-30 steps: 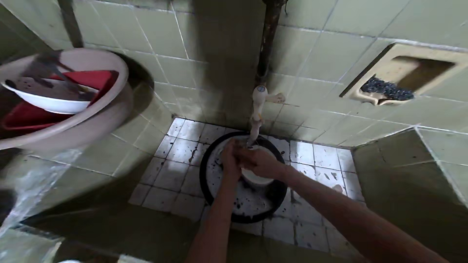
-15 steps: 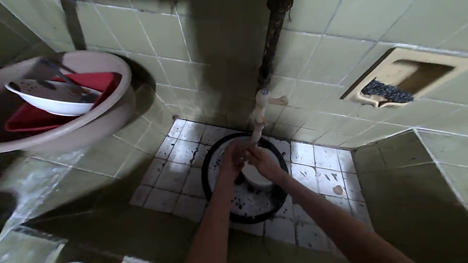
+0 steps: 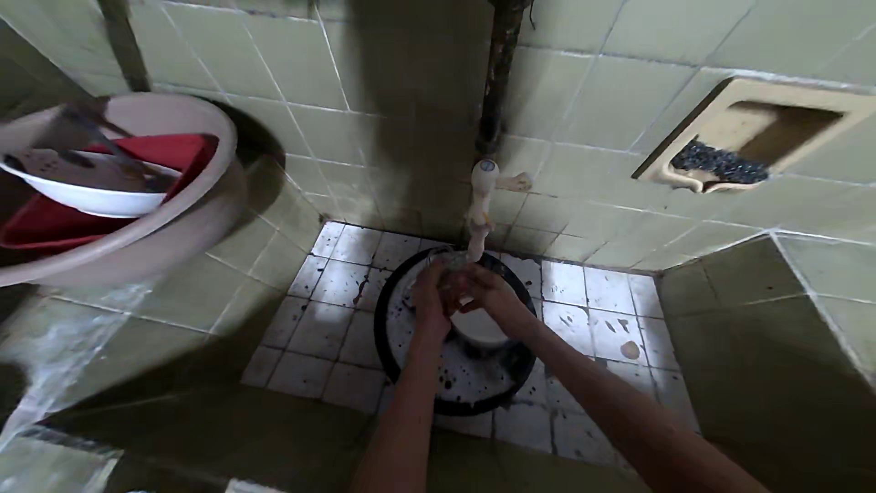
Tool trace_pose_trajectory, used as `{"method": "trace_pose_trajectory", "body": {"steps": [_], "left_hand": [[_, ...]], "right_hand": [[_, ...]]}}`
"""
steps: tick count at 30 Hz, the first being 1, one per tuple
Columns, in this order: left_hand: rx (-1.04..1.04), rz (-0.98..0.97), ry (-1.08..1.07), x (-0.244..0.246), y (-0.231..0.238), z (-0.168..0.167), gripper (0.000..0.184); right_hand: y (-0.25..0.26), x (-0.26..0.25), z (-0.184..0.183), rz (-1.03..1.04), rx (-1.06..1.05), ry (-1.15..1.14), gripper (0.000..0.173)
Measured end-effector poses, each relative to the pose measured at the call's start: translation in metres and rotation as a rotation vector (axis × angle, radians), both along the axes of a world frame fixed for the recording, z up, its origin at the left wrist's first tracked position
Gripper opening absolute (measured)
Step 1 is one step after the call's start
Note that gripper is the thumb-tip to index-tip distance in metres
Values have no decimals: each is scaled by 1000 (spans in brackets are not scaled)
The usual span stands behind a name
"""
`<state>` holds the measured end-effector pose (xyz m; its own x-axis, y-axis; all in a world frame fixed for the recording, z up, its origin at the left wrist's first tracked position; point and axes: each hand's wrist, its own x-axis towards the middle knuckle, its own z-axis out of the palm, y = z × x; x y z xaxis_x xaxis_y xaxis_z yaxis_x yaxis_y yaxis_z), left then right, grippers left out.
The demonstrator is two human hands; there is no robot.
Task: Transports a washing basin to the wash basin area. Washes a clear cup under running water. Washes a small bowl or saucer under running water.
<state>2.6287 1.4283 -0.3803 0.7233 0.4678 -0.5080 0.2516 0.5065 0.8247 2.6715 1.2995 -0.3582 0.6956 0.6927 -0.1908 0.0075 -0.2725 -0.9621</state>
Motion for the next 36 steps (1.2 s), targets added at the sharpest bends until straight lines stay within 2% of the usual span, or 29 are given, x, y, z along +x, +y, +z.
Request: {"method": "trace_pose_trajectory", "body": {"steps": [2, 3, 4, 6, 9, 10, 11, 13, 15, 17, 19, 20, 22, 25, 27, 29, 30, 31, 32, 34, 36], "left_hand": [[-86, -91, 99, -1, 14, 1, 42], [-69, -135, 120, -3, 16, 1, 44], [-59, -150, 112, -4, 15, 2, 47], [-33, -84, 4, 2, 7, 1, 49], [123, -47, -232, -1, -7, -13, 53], [152, -52, -259, -3, -11, -15, 60], [152, -27, -271, -1, -13, -16, 63], [50, 21, -257, 6, -12, -16, 54], [-150, 48, -226, 9, -6, -13, 40], [-257, -63, -159, 9, 7, -5, 47], [-285, -166, -88, 8, 10, 1, 57], [-270, -167, -73, 8, 6, 0, 58], [-181, -127, -110, 7, -2, -6, 54], [46, -74, -223, 6, -15, -9, 48], [145, -49, -248, 9, -23, -7, 49], [247, -71, -196, 6, -26, -6, 55], [269, -69, -147, 3, -25, -5, 53], [243, -60, -101, 3, -18, -4, 50], [178, -46, -61, 3, -8, -3, 51], [-10, -24, 33, 1, 8, -2, 57], [-93, -25, 54, -2, 5, 1, 57]], "right_hand": [[-3, 10, -13, 324, -111, -329, 28], [-4, 13, -17, 402, -139, -428, 28], [-4, 15, -15, 395, -136, -458, 26], [5, 15, 7, 169, -99, -324, 21], [34, 20, 13, -362, 33, 226, 19], [40, 21, 16, -488, 39, 327, 20], [45, 20, 15, -547, 31, 333, 20], [38, 10, 19, -417, 21, 169, 25], [20, 5, 20, -64, -67, -165, 26], [5, 22, 4, 332, -197, -520, 28], [-8, 41, -15, 506, -245, -670, 38], [-12, 44, -17, 473, -218, -633, 33], [-10, 41, -7, 268, -110, -439, 19], [-1, 38, 2, -64, 8, -56, 19], [12, 39, 6, -292, -17, 93, 26], [23, 28, 12, -474, -110, 138, 47], [23, 18, 9, -468, -110, 119, 51], [22, 9, 9, -395, -63, 119, 44], [19, 3, 8, -281, 8, 115, 35], [14, 0, 2, -77, 72, 76, 29], [8, 8, -4, -58, 38, 81, 26]]}}
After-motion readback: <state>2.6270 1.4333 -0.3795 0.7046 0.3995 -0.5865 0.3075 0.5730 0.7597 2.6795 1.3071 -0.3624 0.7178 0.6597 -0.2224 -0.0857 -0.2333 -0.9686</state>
